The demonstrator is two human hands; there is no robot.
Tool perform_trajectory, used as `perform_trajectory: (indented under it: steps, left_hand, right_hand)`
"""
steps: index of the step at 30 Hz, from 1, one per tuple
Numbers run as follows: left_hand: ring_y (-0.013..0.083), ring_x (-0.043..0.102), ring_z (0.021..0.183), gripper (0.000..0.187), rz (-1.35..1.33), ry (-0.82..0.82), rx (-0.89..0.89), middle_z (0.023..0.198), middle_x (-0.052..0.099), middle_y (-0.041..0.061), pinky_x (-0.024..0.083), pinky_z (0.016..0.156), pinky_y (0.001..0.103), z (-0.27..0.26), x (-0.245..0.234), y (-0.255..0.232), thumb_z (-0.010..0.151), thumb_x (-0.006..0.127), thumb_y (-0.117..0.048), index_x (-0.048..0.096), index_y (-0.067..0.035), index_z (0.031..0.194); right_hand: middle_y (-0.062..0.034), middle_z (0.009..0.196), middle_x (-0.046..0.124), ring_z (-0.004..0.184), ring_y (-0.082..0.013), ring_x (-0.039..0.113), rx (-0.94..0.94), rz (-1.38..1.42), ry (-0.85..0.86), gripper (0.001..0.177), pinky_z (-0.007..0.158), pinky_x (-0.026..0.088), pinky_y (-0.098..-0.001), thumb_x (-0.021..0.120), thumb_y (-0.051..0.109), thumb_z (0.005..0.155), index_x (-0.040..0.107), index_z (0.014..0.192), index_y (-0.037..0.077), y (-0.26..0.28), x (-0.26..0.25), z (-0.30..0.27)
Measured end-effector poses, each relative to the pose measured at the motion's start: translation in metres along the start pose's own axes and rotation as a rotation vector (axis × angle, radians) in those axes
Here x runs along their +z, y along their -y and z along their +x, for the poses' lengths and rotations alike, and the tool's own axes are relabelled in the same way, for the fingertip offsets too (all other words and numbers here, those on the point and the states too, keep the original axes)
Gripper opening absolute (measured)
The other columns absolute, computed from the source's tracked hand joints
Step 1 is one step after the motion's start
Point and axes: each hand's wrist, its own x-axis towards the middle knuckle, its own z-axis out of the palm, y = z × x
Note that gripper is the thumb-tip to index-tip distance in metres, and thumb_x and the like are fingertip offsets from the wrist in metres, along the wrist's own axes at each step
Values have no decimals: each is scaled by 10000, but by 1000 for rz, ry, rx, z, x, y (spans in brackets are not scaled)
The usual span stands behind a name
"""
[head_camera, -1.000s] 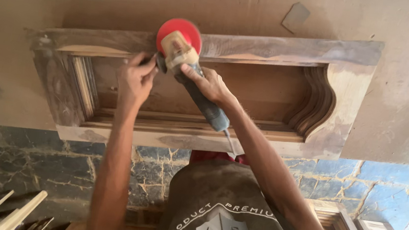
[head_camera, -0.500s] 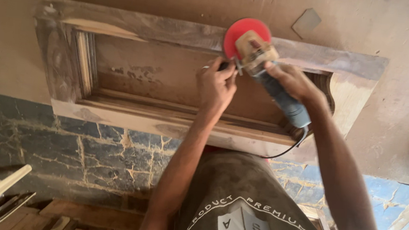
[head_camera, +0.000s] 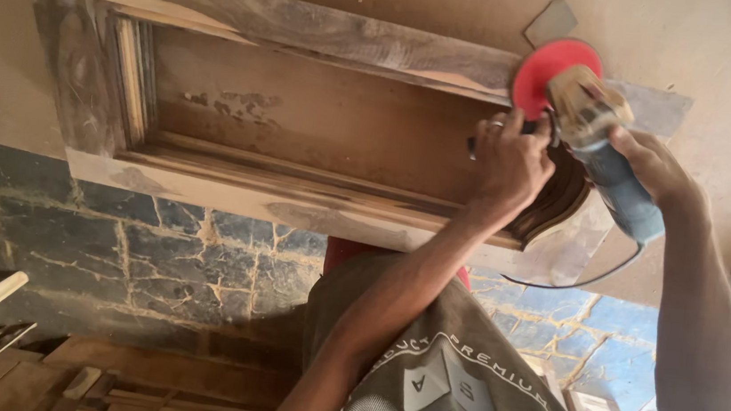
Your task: The person sands the surface and edges of a wooden frame using a power sander, holding the frame steady with one hand while moving the tool across the wood.
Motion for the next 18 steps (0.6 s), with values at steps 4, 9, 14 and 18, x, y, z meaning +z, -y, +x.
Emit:
perform_trajectory:
  steps: [4,9,14,18]
  left_hand:
    - [360,637,1084,445,-22,-1,61,1132,682,202,449,1021,493,3,42,-22,753,742,-181,749,-120,1194]
    - [292,668,1091,254,-57,183,207,1064,718,102,444,1083,456,7,95,-53,890,664,-201,781,-191,1115]
    - [253,669,983,318,-13,150,442,1033,721,75,440,993,460,-9,74,-47,879,623,-131,798,-237,1122]
    - [254,646,888,248,109,294,543,859,670,47,442,885,482,6,35,-43,850,752,-175,813,-228,1085]
  right_hand:
    - [-189,985,678,785,-293,680,74,138,-106,732,708,569,-429,408,641,1061,634,1301,-12,-40,-23,-28]
    - [-146,967,692,794,-258,708,124,508,-249,803,740,589,-400,315,756,1031,581,1376,82,-103,-29,-76]
    - [-147,900,692,726,-275,699,177,770,-326,775,682,591,-430,358,770,984,602,1307,110,-157,13,-90]
    - [-128,843,676,666,-259,678,175,828,-436,702,613,591,-426,440,675,995,608,1245,41,-137,64,-85]
